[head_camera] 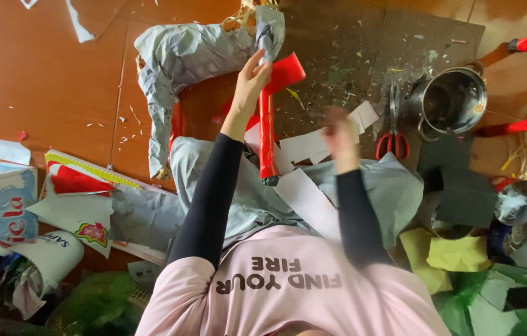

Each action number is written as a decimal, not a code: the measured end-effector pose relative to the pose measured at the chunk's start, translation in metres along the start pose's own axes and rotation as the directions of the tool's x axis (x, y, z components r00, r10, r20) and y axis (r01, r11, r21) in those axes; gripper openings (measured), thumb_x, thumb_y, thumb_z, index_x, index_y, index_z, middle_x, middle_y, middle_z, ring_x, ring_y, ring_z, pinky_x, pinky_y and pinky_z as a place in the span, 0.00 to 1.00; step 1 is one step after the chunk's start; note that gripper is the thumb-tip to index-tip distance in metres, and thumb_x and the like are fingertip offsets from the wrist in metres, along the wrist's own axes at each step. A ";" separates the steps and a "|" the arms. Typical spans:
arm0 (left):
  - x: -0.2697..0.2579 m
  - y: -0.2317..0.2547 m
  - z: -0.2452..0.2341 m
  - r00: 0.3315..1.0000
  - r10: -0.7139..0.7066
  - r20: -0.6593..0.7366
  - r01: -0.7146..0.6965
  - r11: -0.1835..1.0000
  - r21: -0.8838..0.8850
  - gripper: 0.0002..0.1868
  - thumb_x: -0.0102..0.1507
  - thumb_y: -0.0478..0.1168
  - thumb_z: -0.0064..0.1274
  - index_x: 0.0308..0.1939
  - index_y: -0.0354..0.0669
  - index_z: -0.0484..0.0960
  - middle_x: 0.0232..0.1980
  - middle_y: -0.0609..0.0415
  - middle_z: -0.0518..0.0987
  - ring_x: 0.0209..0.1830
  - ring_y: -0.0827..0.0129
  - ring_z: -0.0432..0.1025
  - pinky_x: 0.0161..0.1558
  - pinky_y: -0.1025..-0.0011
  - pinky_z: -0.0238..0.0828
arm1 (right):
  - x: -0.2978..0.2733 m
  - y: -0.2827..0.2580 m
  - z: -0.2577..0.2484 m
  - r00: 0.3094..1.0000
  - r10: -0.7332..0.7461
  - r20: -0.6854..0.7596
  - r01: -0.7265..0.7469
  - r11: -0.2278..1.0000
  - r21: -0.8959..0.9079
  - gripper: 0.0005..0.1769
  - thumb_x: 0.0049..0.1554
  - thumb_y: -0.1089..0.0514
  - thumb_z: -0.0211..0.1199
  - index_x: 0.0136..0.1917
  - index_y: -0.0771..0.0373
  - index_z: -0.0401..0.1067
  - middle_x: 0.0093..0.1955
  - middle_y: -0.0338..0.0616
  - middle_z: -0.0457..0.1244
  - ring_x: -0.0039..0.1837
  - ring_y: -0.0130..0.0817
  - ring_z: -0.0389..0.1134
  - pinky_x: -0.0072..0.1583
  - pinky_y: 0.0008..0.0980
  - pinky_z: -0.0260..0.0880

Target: Wrapping a paper-mache giraffe structure with adhesive paper strips.

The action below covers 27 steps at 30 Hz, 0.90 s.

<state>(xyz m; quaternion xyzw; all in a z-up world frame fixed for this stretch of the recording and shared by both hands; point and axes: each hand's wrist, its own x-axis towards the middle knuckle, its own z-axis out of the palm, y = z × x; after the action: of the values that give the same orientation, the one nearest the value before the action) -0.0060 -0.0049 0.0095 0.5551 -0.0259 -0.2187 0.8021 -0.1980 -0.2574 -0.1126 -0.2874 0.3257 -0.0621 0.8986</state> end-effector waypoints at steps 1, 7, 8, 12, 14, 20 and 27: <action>0.002 -0.002 -0.001 1.000 0.004 -0.002 -0.004 1.000 0.008 0.33 0.70 0.41 0.55 0.77 0.41 0.62 0.58 0.56 0.79 0.49 0.79 0.69 0.53 0.77 0.68 | -0.012 0.012 0.045 1.000 0.003 0.006 -0.003 1.000 0.006 0.16 0.56 0.63 0.65 0.58 0.58 0.72 0.47 0.36 0.69 0.43 0.27 0.71 0.40 0.24 0.67; 0.003 -0.009 -0.005 0.998 -0.026 -0.049 0.026 1.000 -0.006 0.29 0.70 0.47 0.53 0.72 0.37 0.69 0.52 0.55 0.79 0.52 0.74 0.74 0.57 0.73 0.72 | 0.012 0.077 0.166 0.972 0.107 0.211 -0.045 0.959 -0.281 0.13 0.65 0.49 0.65 0.47 0.60 0.71 0.40 0.34 0.64 0.39 0.23 0.65 0.40 0.24 0.65; 0.005 -0.010 -0.007 0.999 -0.004 -0.032 0.003 0.999 -0.040 0.29 0.71 0.46 0.53 0.72 0.36 0.69 0.53 0.55 0.79 0.53 0.74 0.74 0.59 0.73 0.72 | 0.029 0.088 0.163 0.990 0.049 0.132 -0.027 0.986 -0.163 0.11 0.63 0.53 0.67 0.44 0.59 0.70 0.39 0.35 0.65 0.38 0.24 0.66 0.39 0.25 0.65; 0.003 0.000 -0.007 0.998 -0.024 -0.049 0.020 0.996 -0.084 0.26 0.70 0.42 0.53 0.69 0.33 0.71 0.54 0.50 0.80 0.52 0.70 0.76 0.54 0.70 0.73 | 0.042 0.098 0.166 0.990 -0.114 -0.080 0.109 0.992 -0.071 0.12 0.60 0.61 0.67 0.38 0.60 0.67 0.36 0.38 0.66 0.35 0.26 0.66 0.37 0.26 0.65; 0.006 -0.023 -0.018 0.992 0.041 -0.123 -0.044 0.999 -0.025 0.26 0.68 0.39 0.54 0.67 0.30 0.72 0.55 0.47 0.82 0.52 0.67 0.77 0.55 0.69 0.75 | 0.025 0.085 0.178 0.988 -0.120 -0.096 0.109 0.987 -0.116 0.11 0.60 0.61 0.66 0.38 0.61 0.68 0.34 0.38 0.65 0.33 0.26 0.65 0.35 0.26 0.64; 0.000 -0.071 -0.005 0.970 0.150 -0.190 0.015 0.747 0.664 0.34 0.64 0.45 0.60 0.68 0.34 0.63 0.50 0.38 0.82 0.49 0.48 0.78 0.48 0.59 0.76 | 0.011 0.063 0.169 0.998 -0.030 -0.047 0.022 0.985 -0.173 0.10 0.61 0.61 0.65 0.39 0.65 0.71 0.32 0.37 0.63 0.31 0.24 0.61 0.34 0.26 0.59; 0.001 -0.085 0.006 0.944 0.119 -0.307 0.199 0.537 0.820 0.31 0.65 0.44 0.53 0.68 0.42 0.60 0.42 0.36 0.84 0.40 0.39 0.79 0.39 0.48 0.75 | 0.014 0.043 0.203 0.874 -0.387 0.295 0.473 0.531 -0.703 0.12 0.64 0.57 0.61 0.51 0.70 0.78 0.39 0.47 0.71 0.39 0.25 0.69 0.40 0.30 0.69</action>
<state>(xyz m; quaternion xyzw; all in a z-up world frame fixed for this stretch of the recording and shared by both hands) -0.0341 -0.0345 -0.0648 0.9002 0.0178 -0.1026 0.4229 -0.0643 -0.1289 -0.0178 -0.7090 0.1936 -0.1249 0.6665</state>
